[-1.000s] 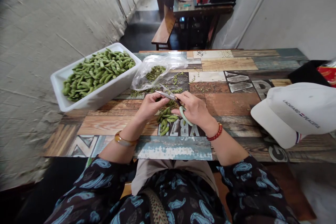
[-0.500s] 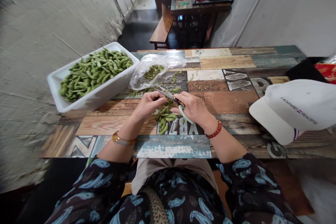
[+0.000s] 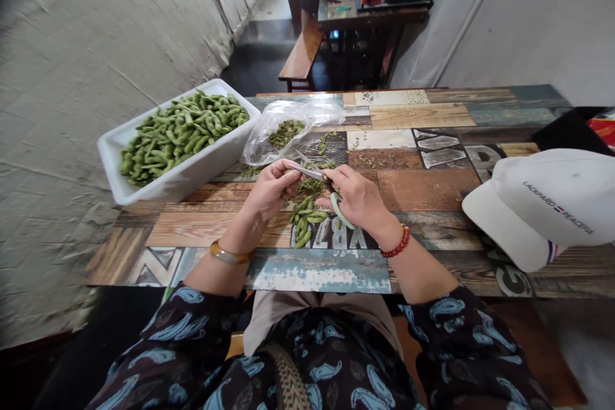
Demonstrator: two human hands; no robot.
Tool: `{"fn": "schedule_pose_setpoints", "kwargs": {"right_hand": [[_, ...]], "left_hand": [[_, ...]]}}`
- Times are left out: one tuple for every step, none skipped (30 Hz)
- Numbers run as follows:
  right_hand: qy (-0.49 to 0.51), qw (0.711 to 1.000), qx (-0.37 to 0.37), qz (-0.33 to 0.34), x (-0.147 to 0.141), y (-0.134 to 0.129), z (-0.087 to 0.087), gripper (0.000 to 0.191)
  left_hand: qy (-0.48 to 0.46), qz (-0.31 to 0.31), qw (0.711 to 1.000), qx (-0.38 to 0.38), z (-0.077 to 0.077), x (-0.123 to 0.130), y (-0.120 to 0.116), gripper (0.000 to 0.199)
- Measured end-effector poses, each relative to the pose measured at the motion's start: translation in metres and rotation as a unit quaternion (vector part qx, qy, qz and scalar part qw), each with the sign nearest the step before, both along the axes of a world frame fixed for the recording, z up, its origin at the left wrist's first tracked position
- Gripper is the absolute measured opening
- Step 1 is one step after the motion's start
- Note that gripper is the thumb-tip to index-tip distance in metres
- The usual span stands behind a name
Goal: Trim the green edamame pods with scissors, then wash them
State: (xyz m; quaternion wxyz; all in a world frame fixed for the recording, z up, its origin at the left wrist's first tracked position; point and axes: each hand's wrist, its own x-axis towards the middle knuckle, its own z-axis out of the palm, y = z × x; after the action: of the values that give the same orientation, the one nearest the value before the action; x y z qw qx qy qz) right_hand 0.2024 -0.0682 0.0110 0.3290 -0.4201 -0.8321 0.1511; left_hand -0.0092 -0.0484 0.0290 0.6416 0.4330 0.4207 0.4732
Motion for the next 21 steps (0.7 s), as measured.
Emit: {"fn": "schedule_pose_setpoints", "kwargs": {"right_hand": [[-0.004,1.0,-0.002,0.002,-0.0005,-0.0008,0.001,0.048],[-0.007,1.0,-0.004,0.003,-0.0009,-0.0014,0.0019,0.048],[-0.009,1.0,-0.005,0.004,-0.0011,-0.0018,0.0026,0.049],[-0.011,1.0,-0.006,0.004,-0.0012,-0.0021,0.0032,0.049],[-0.011,1.0,-0.007,0.004,-0.0012,-0.0022,0.0037,0.049],[-0.012,1.0,-0.007,0.004,-0.0011,-0.0023,0.0041,0.049],[-0.012,1.0,-0.007,0.004,-0.001,-0.0023,0.0045,0.049],[-0.013,1.0,-0.008,0.003,-0.0009,-0.0023,0.0048,0.05],[-0.013,1.0,-0.009,0.003,-0.0007,-0.0023,0.0051,0.05],[-0.014,1.0,-0.01,0.004,-0.0006,-0.0022,0.0052,0.051],[-0.013,1.0,-0.011,0.005,-0.0005,-0.0021,0.0053,0.052],[-0.011,1.0,-0.012,0.007,-0.0005,-0.002,0.0053,0.052],[-0.008,1.0,-0.012,0.009,-0.0004,-0.0019,0.0051,0.053],[-0.006,1.0,-0.012,0.011,-0.0003,-0.0017,0.0048,0.054],[-0.004,1.0,-0.012,0.013,-0.0003,-0.0015,0.0045,0.054],[-0.002,1.0,-0.013,0.014,-0.0002,-0.0013,0.0041,0.055],[-0.002,1.0,-0.014,0.015,-0.0001,-0.0011,0.0037,0.056],[-0.002,1.0,-0.016,0.016,0.0,-0.001,0.0034,0.056],[-0.002,1.0,-0.017,0.017,0.0001,-0.0008,0.0031,0.056],[-0.001,1.0,-0.017,0.018,0.0002,-0.0006,0.0028,0.056],[-0.001,1.0,-0.016,0.019,0.0003,-0.0004,0.0025,0.055]], "left_hand": [[0.003,-0.004,1.0,0.005,0.0,0.0006,-0.0005,0.033],[0.005,-0.008,1.0,0.01,0.0,0.0013,-0.001,0.033],[0.007,-0.012,1.0,0.015,-0.0001,0.0018,-0.0015,0.032],[0.009,-0.015,1.0,0.02,-0.0003,0.0023,-0.0019,0.032],[0.009,-0.018,1.0,0.023,-0.0006,0.0027,-0.0022,0.031],[0.008,-0.02,0.999,0.024,-0.0009,0.0029,-0.0023,0.031],[0.006,-0.022,0.999,0.024,-0.0014,0.003,-0.0023,0.032],[0.004,-0.024,0.999,0.023,-0.002,0.0029,-0.0022,0.032],[0.002,-0.026,0.999,0.023,-0.0025,0.0028,-0.002,0.032],[-0.001,-0.028,0.999,0.024,-0.0031,0.0026,-0.0018,0.032],[-0.004,-0.029,0.999,0.025,-0.0035,0.0023,-0.0017,0.032],[-0.006,-0.03,0.999,0.025,-0.0039,0.0021,-0.0015,0.032],[-0.008,-0.031,0.999,0.026,-0.0041,0.0019,-0.0015,0.032],[-0.009,-0.032,0.999,0.026,-0.0043,0.0018,-0.0015,0.032],[-0.01,-0.033,0.999,0.026,-0.0043,0.0017,-0.0015,0.032],[-0.01,-0.033,0.999,0.026,-0.0043,0.0017,-0.0016,0.032],[-0.011,-0.034,0.999,0.026,-0.0042,0.0017,-0.0017,0.032],[-0.012,-0.033,0.999,0.025,-0.0042,0.0017,-0.0018,0.033],[-0.013,-0.033,0.999,0.024,-0.0041,0.0017,-0.0019,0.033],[-0.013,-0.033,0.999,0.023,-0.004,0.0015,-0.0019,0.034],[-0.012,-0.032,0.999,0.022,-0.004,0.0014,-0.0019,0.034]]}}
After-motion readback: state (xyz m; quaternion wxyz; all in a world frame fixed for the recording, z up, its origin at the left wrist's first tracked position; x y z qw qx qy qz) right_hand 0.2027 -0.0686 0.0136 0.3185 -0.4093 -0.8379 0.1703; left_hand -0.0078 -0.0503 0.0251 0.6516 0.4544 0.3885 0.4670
